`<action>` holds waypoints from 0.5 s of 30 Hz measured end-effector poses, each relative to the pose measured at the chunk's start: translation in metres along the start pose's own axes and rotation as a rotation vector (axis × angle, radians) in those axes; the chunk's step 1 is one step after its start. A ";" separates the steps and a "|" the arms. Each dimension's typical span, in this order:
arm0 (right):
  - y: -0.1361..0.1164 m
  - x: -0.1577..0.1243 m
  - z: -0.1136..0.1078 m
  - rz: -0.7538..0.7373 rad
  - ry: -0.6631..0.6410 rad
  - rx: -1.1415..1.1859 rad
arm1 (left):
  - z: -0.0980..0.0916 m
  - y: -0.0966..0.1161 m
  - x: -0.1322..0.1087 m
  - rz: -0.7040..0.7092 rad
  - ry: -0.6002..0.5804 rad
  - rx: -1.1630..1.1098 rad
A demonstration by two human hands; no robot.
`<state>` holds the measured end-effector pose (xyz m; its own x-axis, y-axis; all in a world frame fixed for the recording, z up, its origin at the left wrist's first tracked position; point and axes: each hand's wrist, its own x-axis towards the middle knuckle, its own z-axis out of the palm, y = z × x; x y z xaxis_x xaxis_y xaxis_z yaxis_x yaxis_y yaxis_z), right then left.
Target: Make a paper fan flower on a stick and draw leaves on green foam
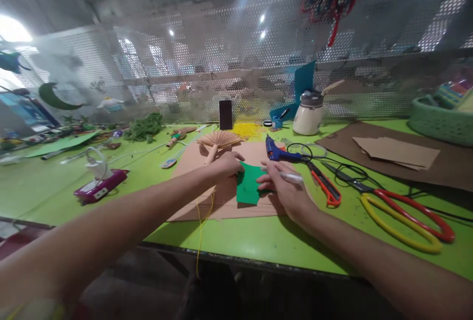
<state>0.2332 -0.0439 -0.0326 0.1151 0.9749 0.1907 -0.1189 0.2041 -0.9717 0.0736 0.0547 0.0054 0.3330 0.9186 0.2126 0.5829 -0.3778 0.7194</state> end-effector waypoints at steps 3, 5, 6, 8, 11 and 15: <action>-0.012 0.002 -0.005 -0.066 0.029 -0.013 | -0.004 0.014 0.000 0.015 -0.047 0.086; -0.022 0.004 -0.010 -0.130 0.061 -0.030 | -0.007 0.030 -0.002 0.054 -0.051 0.142; -0.028 0.005 -0.013 -0.158 0.074 -0.035 | -0.008 0.040 -0.005 0.082 -0.039 0.170; -0.036 0.008 -0.018 -0.191 0.088 -0.032 | -0.007 0.061 -0.014 0.171 -0.004 0.227; -0.044 0.013 -0.023 -0.166 0.089 0.021 | 0.000 0.086 -0.036 0.358 0.030 0.325; -0.047 0.014 -0.030 -0.156 0.026 -0.062 | 0.018 0.095 -0.062 0.927 0.124 0.728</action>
<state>0.2697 -0.0422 0.0112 0.1528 0.9292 0.3366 -0.0371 0.3457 -0.9376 0.1214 -0.0398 0.0488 0.7996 0.2495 0.5462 0.4550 -0.8453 -0.2800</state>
